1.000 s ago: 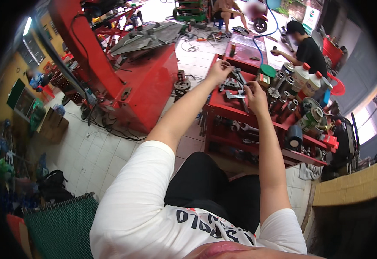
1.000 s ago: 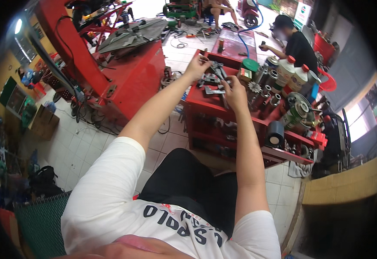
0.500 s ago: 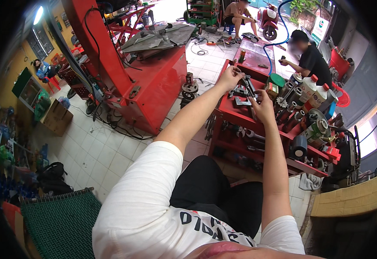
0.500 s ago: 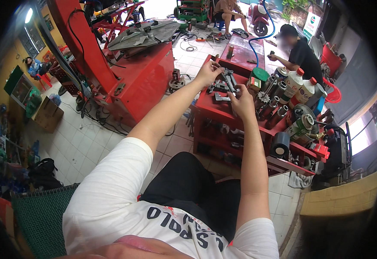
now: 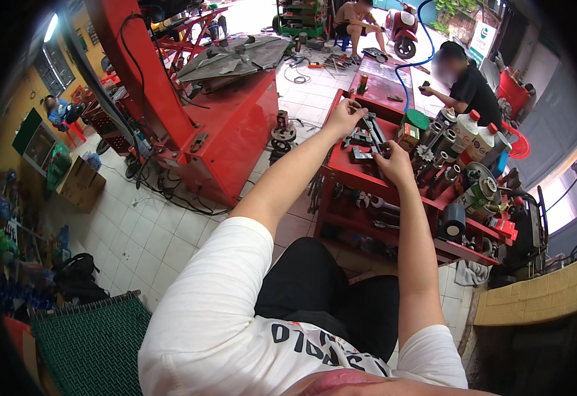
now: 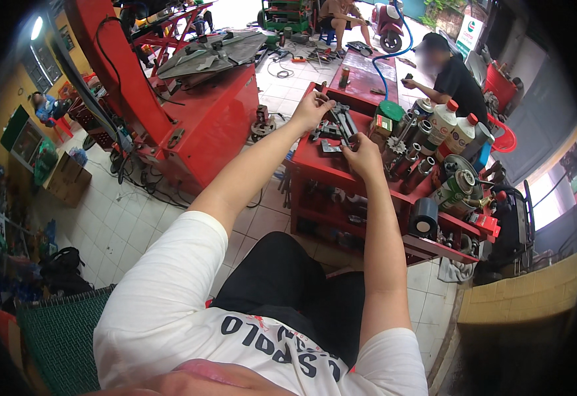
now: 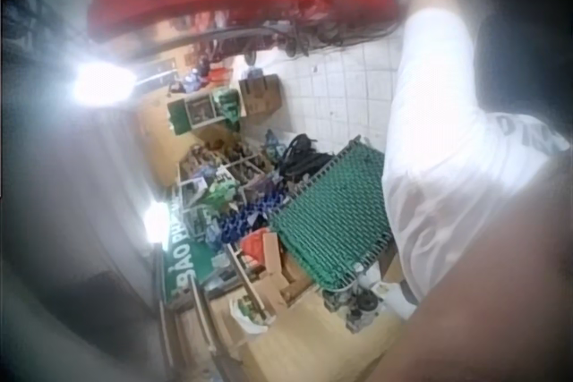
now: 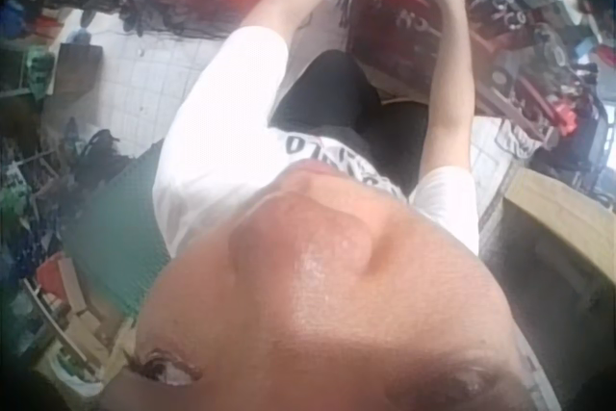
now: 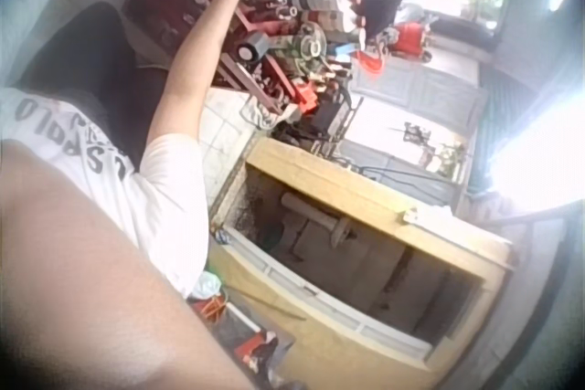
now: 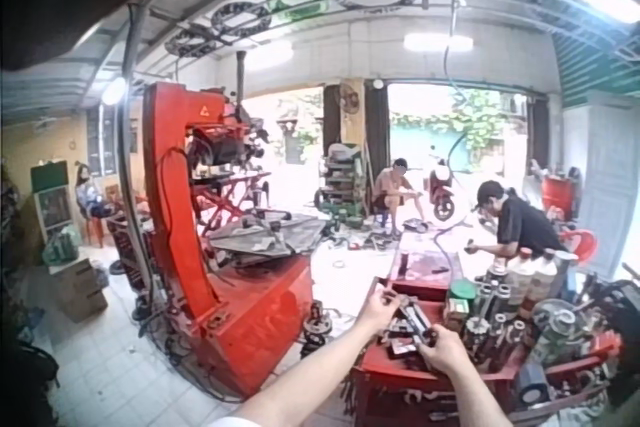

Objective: The person sits at a red tool cart in a workshop and assembles small mechanical components. They use a wrench to tighten a bolt on a metal assembly, then pick up and inspect other parts before continuing to manipulate the assembly with their hands.

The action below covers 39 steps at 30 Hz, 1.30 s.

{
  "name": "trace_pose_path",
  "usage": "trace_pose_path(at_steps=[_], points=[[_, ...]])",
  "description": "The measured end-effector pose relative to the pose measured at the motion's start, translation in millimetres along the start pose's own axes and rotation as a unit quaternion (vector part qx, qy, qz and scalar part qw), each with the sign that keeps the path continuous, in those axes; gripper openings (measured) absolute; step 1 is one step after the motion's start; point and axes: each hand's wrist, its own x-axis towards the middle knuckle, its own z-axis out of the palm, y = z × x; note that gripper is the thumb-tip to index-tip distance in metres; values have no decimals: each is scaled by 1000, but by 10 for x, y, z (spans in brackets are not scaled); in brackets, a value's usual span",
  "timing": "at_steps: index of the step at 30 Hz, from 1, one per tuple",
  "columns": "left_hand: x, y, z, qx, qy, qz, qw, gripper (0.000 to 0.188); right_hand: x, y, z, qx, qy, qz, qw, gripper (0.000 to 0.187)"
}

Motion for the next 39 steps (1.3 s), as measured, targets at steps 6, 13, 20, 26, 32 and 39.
trace_pose_path(at_steps=[6,13,20,26,32,39], points=[[-28,55,4,4,0,3,1000,42,16,79,21,-19,7,-25,1000,43],[-29,43,1,34,5,19,999,46,19,105,21,-42,14,-10,999,43],[33,-71,-2,32,15,23,999,46,9,76,21,-40,18,-10,999,41],[37,-53,27,33,15,22,999,42,39,145,41,-41,19,11,999,40],[38,-61,37,35,14,20,999,41,45,136,33,-47,2,35,998,39],[26,-55,21,47,22,36,998,43,59,151,49,-65,-4,44,997,36]])
